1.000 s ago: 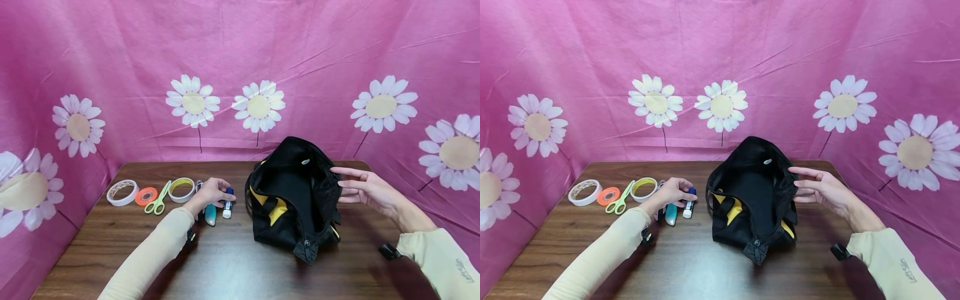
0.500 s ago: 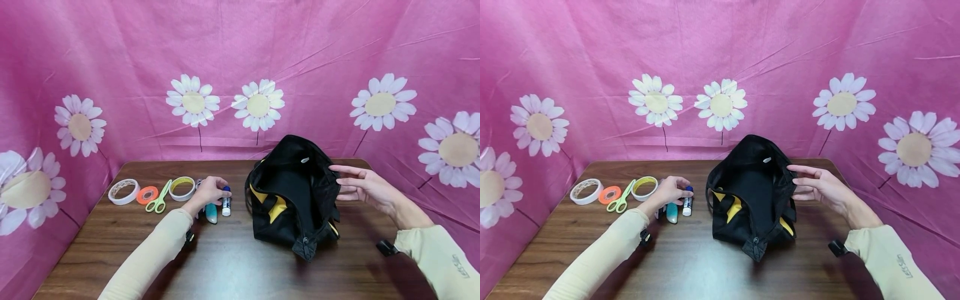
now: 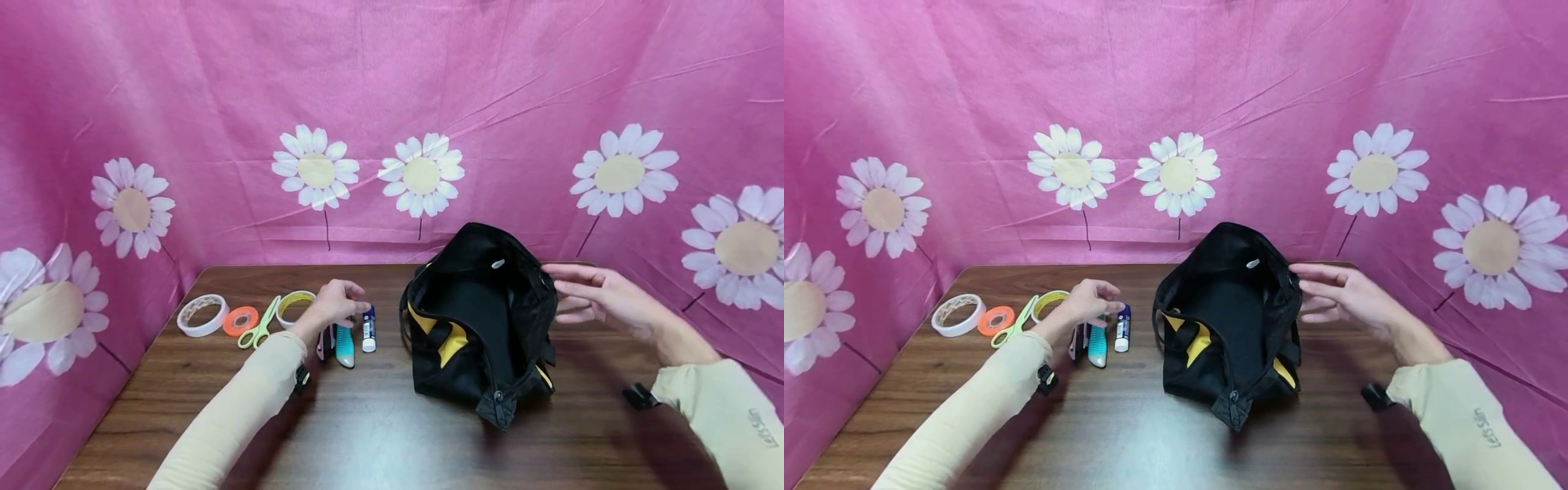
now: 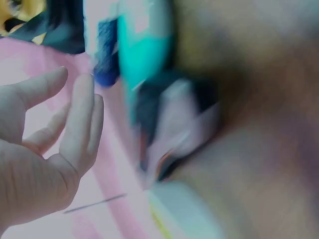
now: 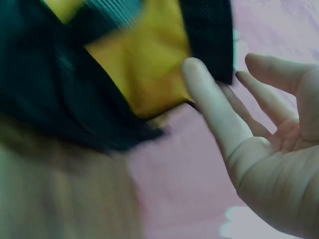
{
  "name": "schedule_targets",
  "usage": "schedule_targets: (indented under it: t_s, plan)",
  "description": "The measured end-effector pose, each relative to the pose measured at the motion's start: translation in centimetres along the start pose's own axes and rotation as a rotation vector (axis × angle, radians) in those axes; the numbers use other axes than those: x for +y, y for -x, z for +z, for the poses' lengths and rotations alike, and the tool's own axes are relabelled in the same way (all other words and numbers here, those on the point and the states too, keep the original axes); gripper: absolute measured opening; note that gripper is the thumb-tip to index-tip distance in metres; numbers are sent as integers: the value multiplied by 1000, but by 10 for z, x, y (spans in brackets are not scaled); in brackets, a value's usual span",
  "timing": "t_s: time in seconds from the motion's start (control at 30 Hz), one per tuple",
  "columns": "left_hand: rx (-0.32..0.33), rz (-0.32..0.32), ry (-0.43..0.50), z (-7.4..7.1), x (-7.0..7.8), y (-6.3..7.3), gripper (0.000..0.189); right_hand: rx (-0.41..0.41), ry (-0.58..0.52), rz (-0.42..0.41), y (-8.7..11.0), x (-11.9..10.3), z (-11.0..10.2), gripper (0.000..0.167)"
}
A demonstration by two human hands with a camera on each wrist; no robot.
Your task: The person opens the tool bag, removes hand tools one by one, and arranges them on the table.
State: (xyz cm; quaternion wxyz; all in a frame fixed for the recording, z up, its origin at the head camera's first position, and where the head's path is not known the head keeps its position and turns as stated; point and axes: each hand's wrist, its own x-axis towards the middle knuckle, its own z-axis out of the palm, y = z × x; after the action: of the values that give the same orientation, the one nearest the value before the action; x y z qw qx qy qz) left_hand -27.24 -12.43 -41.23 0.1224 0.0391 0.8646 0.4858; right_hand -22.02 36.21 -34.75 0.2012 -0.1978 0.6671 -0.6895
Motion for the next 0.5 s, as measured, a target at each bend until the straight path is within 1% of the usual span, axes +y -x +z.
schedule_targets:
  t_s: [0.07,0.1,0.13,0.17,0.23,0.27,0.33,0.37,0.4,0.47,0.5]
  plan:
    - [-7,48,-74,-14,9,1,44,100,190,10,-1,-14,-3,42]
    - [-8,85,-120,-21,14,2,45,158,297,19,-2,-22,-5,41]
    - [-1,133,-187,-30,19,2,46,203,442,14,-4,-30,-7,41]
    - [10,190,-261,-38,23,2,46,246,613,5,-5,-37,-8,42]
    - [49,300,-438,-57,32,4,47,317,961,-23,-9,-49,-11,41]
    - [83,352,-534,-67,35,5,48,343,1120,-45,-12,-53,-12,41]
    - [165,445,-708,-85,39,8,47,375,1402,-130,-19,-60,-15,39]
    - [203,478,-767,-94,40,9,47,387,1487,-160,-22,-62,-16,38]
    - [242,505,-813,-102,41,12,48,389,1537,-184,-26,-63,-17,39]
    - [314,551,-874,-117,39,16,48,389,1599,-216,-32,-63,-20,40]
    - [342,568,-888,-123,38,19,49,388,1616,-225,-34,-62,-21,41]
